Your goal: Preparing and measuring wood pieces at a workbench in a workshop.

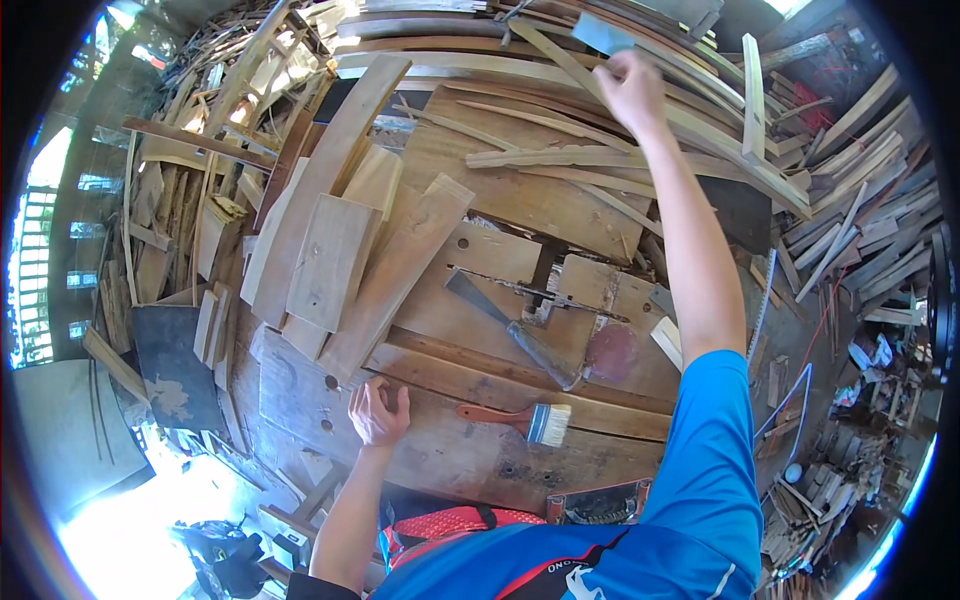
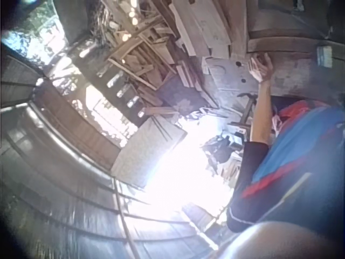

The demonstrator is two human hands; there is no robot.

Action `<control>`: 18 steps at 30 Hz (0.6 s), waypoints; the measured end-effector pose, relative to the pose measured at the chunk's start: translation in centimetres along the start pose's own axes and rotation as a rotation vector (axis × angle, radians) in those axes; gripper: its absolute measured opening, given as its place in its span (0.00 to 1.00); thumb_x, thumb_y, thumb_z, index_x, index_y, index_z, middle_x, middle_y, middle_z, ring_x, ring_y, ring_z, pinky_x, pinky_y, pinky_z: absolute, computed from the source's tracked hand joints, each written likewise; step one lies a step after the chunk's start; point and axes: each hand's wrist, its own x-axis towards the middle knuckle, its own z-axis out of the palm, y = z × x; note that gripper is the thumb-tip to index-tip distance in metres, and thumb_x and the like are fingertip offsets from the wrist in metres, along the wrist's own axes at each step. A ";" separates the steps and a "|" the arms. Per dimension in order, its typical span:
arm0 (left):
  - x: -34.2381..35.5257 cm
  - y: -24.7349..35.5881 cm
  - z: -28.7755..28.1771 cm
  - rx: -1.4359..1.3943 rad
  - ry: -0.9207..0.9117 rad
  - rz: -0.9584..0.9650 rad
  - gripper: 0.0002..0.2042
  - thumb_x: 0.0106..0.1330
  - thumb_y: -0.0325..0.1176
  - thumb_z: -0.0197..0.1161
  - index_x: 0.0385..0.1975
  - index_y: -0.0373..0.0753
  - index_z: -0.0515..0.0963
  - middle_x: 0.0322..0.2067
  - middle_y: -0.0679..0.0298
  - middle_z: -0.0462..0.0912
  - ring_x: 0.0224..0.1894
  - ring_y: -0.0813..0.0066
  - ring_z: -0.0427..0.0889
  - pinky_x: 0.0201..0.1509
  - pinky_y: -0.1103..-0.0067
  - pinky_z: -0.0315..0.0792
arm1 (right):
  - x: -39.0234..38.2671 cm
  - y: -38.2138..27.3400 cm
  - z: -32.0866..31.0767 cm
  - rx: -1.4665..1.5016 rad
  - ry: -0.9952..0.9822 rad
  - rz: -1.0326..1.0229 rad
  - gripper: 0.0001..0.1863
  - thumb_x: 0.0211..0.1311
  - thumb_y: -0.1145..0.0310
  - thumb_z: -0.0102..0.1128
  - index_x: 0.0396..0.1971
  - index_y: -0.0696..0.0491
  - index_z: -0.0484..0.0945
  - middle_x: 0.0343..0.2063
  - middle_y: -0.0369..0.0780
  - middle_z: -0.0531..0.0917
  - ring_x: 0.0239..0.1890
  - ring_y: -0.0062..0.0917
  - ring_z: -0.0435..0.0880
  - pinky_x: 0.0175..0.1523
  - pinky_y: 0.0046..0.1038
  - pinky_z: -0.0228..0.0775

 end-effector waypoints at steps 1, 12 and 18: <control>-0.3 -0.5 -0.6 0.034 0.005 -0.026 0.13 0.59 0.38 0.72 0.35 0.39 0.76 0.16 0.67 0.70 0.20 0.62 0.73 0.31 0.67 0.69 | -2.1 -2.4 0.5 0.137 -0.327 0.079 0.19 0.62 0.50 0.70 0.36 0.52 0.85 0.36 0.47 0.89 0.40 0.41 0.88 0.46 0.43 0.79; -0.1 -0.1 -0.4 0.027 0.028 -0.015 0.11 0.61 0.37 0.71 0.34 0.39 0.76 0.16 0.66 0.69 0.20 0.61 0.73 0.31 0.66 0.69 | -15.8 -3.9 2.5 -0.197 -0.400 -0.139 0.19 0.57 0.61 0.73 0.44 0.54 0.80 0.47 0.45 0.83 0.54 0.40 0.81 0.58 0.40 0.74; -0.2 -0.2 -0.5 0.019 0.031 -0.026 0.11 0.61 0.37 0.71 0.34 0.39 0.76 0.15 0.66 0.68 0.21 0.61 0.73 0.31 0.66 0.69 | -15.7 -3.5 3.4 -0.128 -0.342 -0.283 0.19 0.59 0.67 0.69 0.50 0.54 0.80 0.49 0.44 0.82 0.56 0.39 0.79 0.63 0.39 0.70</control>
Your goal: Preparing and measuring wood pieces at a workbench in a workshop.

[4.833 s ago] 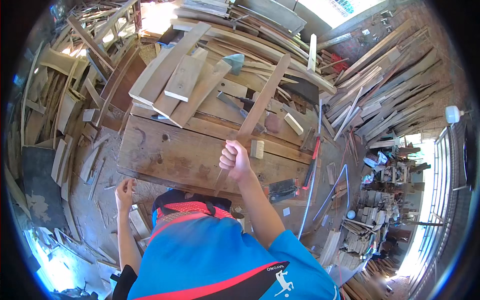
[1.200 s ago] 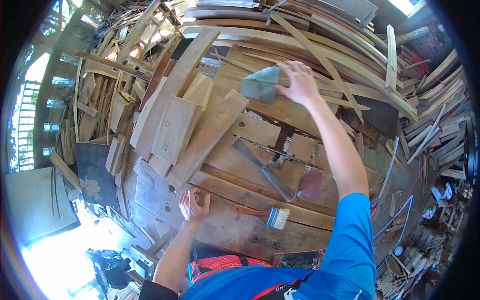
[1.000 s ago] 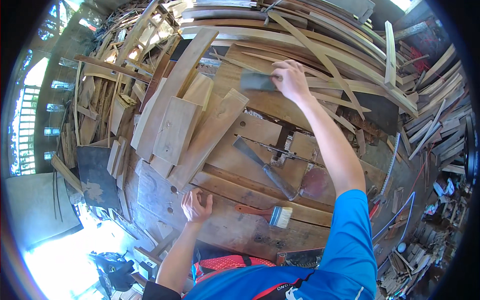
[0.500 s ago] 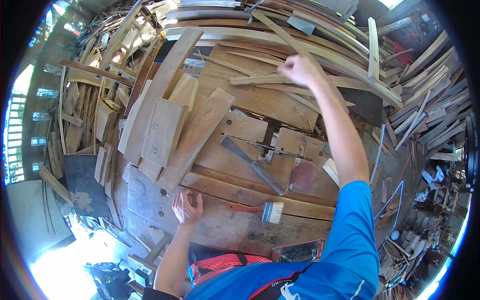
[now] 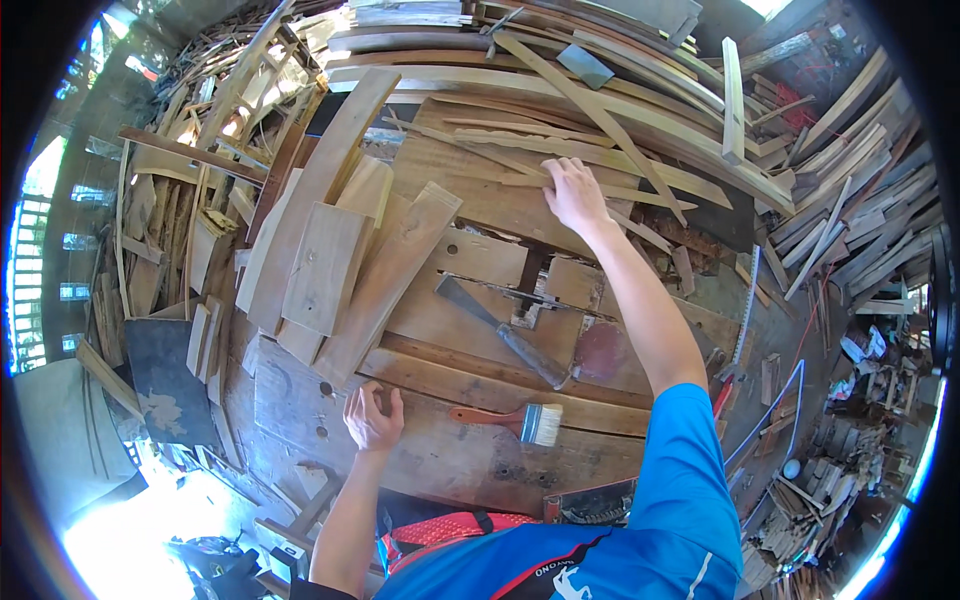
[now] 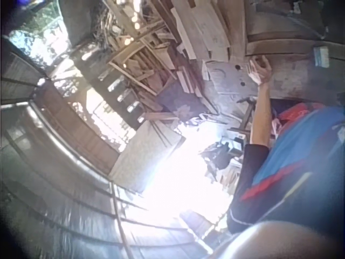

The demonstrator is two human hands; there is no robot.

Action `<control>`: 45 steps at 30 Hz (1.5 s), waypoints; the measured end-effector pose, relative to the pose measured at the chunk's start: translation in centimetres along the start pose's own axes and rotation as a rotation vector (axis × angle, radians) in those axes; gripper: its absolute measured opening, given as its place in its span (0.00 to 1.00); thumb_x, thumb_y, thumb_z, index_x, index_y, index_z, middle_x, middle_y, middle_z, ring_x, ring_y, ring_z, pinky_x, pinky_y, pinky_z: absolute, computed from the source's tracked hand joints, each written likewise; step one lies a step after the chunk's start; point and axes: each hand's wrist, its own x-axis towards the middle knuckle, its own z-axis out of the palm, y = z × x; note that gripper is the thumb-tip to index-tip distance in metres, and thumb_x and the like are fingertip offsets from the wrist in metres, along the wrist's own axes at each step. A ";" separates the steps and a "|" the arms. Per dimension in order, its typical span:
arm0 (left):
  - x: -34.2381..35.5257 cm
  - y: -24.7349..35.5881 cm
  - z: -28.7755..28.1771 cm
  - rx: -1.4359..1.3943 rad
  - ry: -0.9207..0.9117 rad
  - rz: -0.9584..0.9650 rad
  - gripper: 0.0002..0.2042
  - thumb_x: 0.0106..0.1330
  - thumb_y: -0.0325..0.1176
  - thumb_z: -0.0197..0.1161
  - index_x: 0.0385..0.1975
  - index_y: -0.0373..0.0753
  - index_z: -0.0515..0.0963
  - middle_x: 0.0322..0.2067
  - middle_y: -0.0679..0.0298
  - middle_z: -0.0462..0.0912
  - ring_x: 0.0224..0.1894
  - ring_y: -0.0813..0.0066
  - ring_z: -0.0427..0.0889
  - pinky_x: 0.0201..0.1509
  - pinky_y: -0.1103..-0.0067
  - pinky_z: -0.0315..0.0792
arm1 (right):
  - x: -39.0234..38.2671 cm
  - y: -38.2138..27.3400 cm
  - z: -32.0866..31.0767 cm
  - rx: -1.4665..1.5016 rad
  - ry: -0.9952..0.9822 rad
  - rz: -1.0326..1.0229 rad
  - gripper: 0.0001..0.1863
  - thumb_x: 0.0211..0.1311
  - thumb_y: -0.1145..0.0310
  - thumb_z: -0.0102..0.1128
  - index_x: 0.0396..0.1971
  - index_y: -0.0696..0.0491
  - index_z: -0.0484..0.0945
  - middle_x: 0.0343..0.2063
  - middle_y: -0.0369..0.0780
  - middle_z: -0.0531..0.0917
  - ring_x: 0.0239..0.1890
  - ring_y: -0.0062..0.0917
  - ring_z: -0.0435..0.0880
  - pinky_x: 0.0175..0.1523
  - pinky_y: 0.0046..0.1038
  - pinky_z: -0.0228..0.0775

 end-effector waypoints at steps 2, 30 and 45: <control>0.0 0.1 0.1 0.018 -0.002 -0.004 0.11 0.61 0.37 0.71 0.34 0.39 0.76 0.15 0.65 0.68 0.21 0.60 0.73 0.31 0.65 0.69 | -0.1 -0.2 -0.3 -0.006 -0.016 -0.011 0.17 0.57 0.70 0.68 0.48 0.53 0.82 0.47 0.43 0.82 0.56 0.38 0.78 0.62 0.38 0.70; -0.6 0.0 -0.1 -0.018 0.037 0.042 0.11 0.65 0.39 0.68 0.33 0.41 0.75 0.18 0.63 0.72 0.24 0.58 0.77 0.35 0.64 0.71 | -17.6 -5.4 -36.4 0.904 0.239 0.280 0.16 0.76 0.69 0.56 0.57 0.60 0.78 0.46 0.46 0.87 0.40 0.24 0.88 0.33 0.21 0.78; -1.8 9.2 -3.6 -0.947 -0.233 0.001 0.19 0.78 0.47 0.56 0.48 0.35 0.81 0.32 0.63 0.83 0.33 0.69 0.80 0.41 0.73 0.74 | -34.4 -24.6 -31.0 1.320 -0.375 0.283 0.32 0.65 0.79 0.64 0.69 0.51 0.69 0.68 0.46 0.74 0.57 0.38 0.86 0.54 0.34 0.83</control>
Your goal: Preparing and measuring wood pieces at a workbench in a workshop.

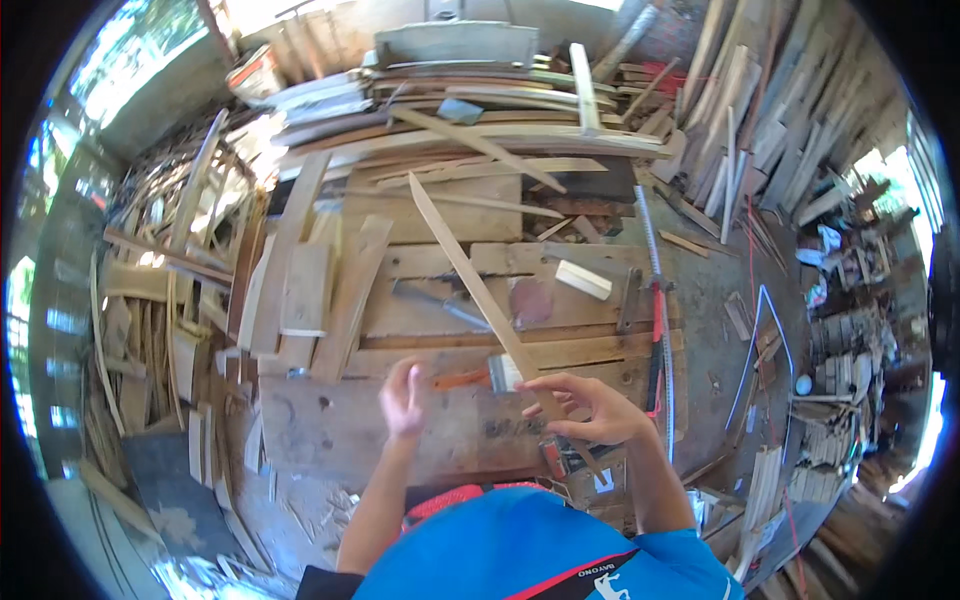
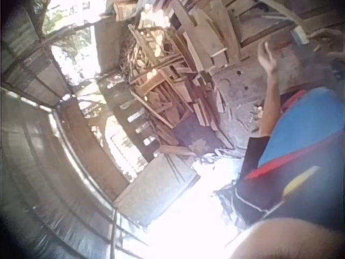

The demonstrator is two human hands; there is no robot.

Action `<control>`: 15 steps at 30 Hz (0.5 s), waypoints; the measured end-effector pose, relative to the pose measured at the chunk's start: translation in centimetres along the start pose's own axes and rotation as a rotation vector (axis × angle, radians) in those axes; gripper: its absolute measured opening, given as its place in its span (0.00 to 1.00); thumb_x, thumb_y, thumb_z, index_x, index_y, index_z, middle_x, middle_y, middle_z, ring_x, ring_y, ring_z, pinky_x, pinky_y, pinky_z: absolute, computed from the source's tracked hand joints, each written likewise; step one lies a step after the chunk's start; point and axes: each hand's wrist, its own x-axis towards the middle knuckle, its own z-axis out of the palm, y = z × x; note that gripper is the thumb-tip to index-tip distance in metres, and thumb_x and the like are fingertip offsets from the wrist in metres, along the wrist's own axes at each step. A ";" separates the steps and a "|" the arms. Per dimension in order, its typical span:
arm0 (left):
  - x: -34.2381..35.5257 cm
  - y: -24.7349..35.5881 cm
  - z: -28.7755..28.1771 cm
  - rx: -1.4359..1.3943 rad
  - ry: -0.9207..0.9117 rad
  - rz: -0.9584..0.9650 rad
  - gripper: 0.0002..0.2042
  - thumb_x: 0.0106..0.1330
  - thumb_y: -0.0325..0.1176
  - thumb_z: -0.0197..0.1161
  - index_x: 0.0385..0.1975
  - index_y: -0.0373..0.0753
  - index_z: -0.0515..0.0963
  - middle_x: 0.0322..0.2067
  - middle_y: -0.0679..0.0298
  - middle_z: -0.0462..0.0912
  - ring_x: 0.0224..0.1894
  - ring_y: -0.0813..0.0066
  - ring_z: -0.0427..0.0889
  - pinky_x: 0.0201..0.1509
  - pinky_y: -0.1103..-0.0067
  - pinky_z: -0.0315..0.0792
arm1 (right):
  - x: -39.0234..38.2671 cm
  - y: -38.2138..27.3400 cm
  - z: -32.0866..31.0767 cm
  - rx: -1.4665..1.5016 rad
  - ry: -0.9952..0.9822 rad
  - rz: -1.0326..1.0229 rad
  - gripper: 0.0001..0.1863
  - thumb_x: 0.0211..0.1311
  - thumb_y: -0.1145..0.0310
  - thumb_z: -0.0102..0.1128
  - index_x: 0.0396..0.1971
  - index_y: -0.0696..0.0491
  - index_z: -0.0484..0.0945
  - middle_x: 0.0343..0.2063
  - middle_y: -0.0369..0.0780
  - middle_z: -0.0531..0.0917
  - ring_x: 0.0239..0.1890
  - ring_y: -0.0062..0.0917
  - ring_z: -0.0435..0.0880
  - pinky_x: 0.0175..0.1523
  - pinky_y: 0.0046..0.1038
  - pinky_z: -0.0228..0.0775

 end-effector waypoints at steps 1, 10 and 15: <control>0.3 2.4 1.3 -0.231 -0.113 -0.101 0.30 0.81 0.57 0.43 0.52 0.33 0.80 0.36 0.63 0.84 0.37 0.71 0.80 0.45 0.73 0.74 | 0.0 0.4 1.3 0.058 -0.007 0.046 0.33 0.66 0.79 0.63 0.70 0.51 0.67 0.69 0.45 0.74 0.57 0.37 0.86 0.54 0.34 0.82; 4.5 9.2 -4.7 -0.462 -0.079 -0.230 0.18 0.80 0.42 0.56 0.51 0.33 0.84 0.33 0.63 0.86 0.35 0.77 0.84 0.41 0.79 0.78 | 2.8 1.7 7.8 0.162 0.035 0.154 0.35 0.78 0.66 0.52 0.80 0.48 0.51 0.66 0.46 0.76 0.50 0.33 0.88 0.59 0.34 0.80; 4.0 7.3 -12.4 -0.529 0.244 -0.227 0.19 0.79 0.45 0.57 0.51 0.33 0.84 0.32 0.66 0.85 0.28 0.82 0.78 0.36 0.83 0.73 | 6.1 4.1 7.0 0.369 0.003 0.327 0.42 0.78 0.34 0.36 0.74 0.55 0.62 0.59 0.50 0.81 0.51 0.35 0.87 0.61 0.35 0.75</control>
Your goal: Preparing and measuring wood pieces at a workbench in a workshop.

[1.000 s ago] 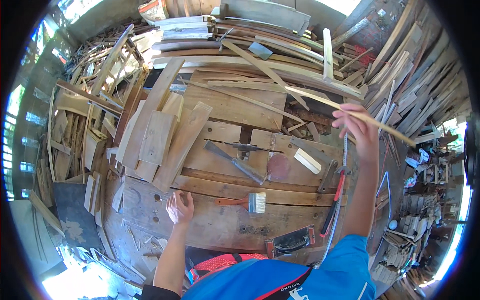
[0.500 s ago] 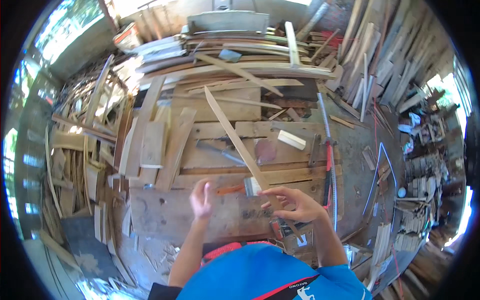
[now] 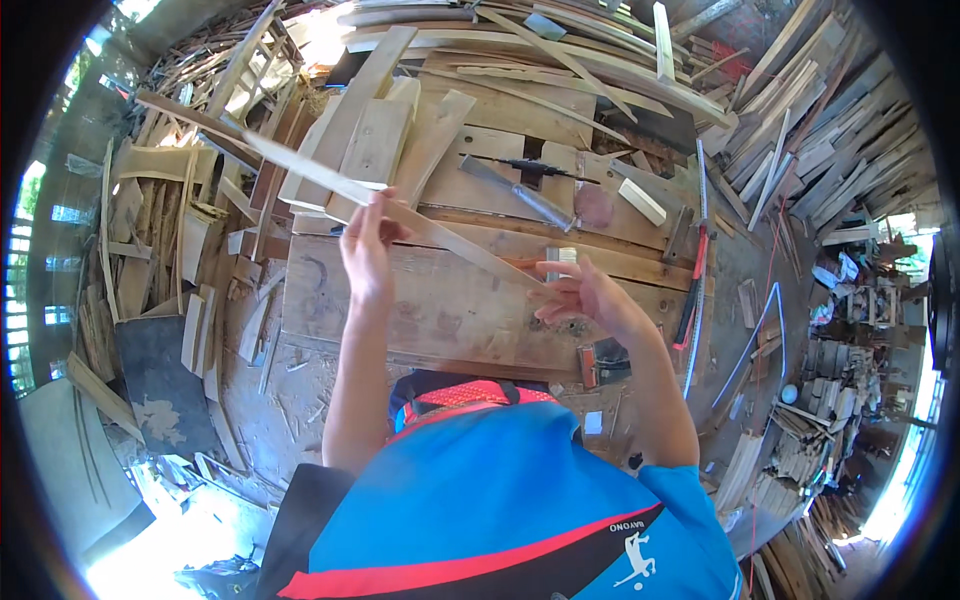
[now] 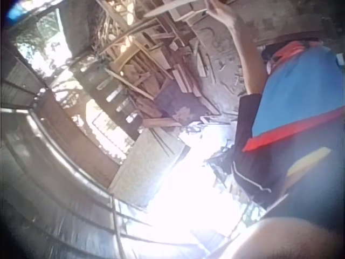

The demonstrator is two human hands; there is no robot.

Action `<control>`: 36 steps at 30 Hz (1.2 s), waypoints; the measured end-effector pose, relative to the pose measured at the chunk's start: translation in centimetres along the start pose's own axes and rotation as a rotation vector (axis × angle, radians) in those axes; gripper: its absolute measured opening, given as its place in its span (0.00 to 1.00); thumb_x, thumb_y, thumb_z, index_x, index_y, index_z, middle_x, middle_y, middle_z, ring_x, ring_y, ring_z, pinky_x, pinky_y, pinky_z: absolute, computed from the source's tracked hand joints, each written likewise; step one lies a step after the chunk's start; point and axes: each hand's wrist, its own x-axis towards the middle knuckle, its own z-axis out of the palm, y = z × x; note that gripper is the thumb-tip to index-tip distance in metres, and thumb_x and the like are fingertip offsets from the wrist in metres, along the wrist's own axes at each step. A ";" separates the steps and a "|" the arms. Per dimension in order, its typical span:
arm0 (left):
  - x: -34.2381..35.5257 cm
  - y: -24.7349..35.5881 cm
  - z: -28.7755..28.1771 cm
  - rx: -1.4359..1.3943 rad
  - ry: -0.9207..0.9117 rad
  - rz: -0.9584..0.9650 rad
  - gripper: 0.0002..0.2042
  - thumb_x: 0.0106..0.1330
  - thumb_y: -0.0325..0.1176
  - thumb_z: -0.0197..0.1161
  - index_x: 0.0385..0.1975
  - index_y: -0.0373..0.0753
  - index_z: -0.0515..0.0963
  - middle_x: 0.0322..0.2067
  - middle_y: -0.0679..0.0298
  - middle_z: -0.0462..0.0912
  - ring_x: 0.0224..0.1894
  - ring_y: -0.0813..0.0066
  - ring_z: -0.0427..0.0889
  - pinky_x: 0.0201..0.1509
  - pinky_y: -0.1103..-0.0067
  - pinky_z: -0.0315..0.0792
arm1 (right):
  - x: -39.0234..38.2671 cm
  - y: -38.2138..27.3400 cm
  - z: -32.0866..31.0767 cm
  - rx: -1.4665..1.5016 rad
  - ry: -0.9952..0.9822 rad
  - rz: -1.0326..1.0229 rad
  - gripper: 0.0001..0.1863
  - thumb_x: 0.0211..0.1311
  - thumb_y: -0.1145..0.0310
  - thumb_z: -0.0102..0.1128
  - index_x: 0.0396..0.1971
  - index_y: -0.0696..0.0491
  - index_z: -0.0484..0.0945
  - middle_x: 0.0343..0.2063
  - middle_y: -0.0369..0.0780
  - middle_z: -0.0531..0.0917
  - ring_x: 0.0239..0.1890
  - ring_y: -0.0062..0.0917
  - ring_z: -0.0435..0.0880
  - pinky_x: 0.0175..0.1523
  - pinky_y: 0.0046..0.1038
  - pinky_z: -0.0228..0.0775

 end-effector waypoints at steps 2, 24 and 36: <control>-0.1 0.5 -2.2 -0.003 0.078 0.015 0.19 0.79 0.45 0.59 0.50 0.34 0.84 0.34 0.65 0.87 0.28 0.83 0.78 0.36 0.83 0.73 | 1.4 -0.6 0.3 0.053 -0.056 0.068 0.42 0.78 0.35 0.36 0.72 0.58 0.65 0.57 0.51 0.82 0.50 0.34 0.87 0.61 0.34 0.75; -1.1 7.6 -19.5 0.123 -0.021 0.131 0.18 0.80 0.44 0.57 0.47 0.33 0.85 0.36 0.66 0.87 0.30 0.85 0.77 0.36 0.83 0.73 | 17.0 3.1 17.2 0.060 -0.559 0.638 0.11 0.76 0.62 0.51 0.33 0.51 0.75 0.19 0.26 0.66 0.20 0.13 0.61 0.24 0.21 0.51; 0.1 7.2 -26.7 0.156 -0.159 0.045 0.17 0.80 0.43 0.58 0.48 0.35 0.84 0.37 0.69 0.87 0.32 0.85 0.78 0.39 0.83 0.74 | 18.2 8.4 25.9 -0.639 -0.067 0.477 0.16 0.69 0.56 0.66 0.28 0.53 0.81 0.22 0.28 0.74 0.25 0.14 0.71 0.31 0.25 0.61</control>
